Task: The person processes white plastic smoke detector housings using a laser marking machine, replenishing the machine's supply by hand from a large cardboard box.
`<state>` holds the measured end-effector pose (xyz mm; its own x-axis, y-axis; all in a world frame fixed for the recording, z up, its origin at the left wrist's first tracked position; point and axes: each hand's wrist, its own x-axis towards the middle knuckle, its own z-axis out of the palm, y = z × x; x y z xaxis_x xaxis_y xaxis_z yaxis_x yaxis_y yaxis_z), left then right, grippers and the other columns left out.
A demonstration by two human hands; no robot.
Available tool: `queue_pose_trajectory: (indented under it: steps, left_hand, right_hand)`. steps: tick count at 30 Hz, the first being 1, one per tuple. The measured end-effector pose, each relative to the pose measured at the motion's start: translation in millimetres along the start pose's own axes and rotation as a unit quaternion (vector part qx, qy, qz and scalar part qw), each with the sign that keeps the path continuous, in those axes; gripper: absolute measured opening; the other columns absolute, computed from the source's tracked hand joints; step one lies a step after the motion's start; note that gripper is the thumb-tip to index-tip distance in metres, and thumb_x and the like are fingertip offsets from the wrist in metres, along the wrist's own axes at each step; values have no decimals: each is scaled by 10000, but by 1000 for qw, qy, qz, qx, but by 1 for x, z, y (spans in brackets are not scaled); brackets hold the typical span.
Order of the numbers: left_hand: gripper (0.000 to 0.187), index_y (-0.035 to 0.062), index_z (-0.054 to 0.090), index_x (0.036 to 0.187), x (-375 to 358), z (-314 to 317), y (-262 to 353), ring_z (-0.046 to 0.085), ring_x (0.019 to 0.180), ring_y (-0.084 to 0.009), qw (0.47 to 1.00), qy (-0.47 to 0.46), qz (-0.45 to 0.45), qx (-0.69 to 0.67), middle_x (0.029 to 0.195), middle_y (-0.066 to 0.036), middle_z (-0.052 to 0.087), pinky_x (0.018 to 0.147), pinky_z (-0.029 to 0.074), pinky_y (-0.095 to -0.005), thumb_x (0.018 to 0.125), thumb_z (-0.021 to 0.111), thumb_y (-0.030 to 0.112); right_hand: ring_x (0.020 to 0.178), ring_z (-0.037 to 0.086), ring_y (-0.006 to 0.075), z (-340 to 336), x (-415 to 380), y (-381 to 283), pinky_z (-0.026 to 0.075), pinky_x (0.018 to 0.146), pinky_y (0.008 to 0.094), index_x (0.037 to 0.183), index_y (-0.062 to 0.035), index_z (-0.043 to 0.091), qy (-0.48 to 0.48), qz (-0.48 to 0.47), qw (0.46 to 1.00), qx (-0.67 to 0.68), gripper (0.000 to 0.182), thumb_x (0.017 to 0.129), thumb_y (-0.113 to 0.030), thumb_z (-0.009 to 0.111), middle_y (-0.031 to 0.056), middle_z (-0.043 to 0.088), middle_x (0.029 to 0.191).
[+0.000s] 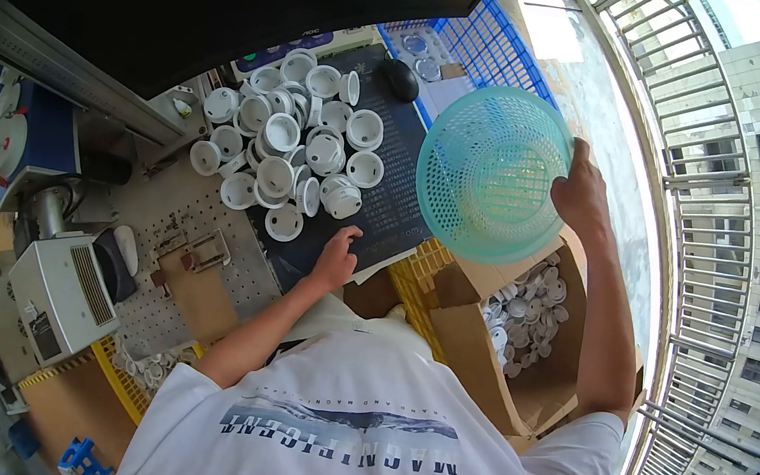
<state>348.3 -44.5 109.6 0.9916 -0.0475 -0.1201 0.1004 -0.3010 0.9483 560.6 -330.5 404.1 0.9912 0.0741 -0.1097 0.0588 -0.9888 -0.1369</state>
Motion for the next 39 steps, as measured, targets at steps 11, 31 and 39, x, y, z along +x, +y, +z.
queue_pose_trajectory:
  steps: [11,31,39]
  left_hand:
    - [368,-49,640,1002,-19,159,56,648,951,-300,992,-118,-37,4,983,-186,680,911,504,-381,711,415,-56]
    - [267,-30,650,962,111,482,-2,668,979,-419,710,-474,48,519,998,-262,684,883,524,-481,848,577,201]
    - [380,-65,644,1054,119,490,-18,630,1054,-442,690,-477,-43,543,1094,-308,651,933,487,-499,853,492,219]
  right_hand:
    - [756,589,160,52,-315,378,467,563,287,1232,-24,537,56,411,771,483,511,760,-195,635,71,617,997]
    - [941,622,511,314,-448,496,510,832,547,1539,-82,87,-5,673,738,47,928,768,-58,603,360,241,1490]
    - [932,626,524,351,-442,512,531,841,514,1530,-29,37,-42,618,781,81,962,758,-39,611,411,244,1459]
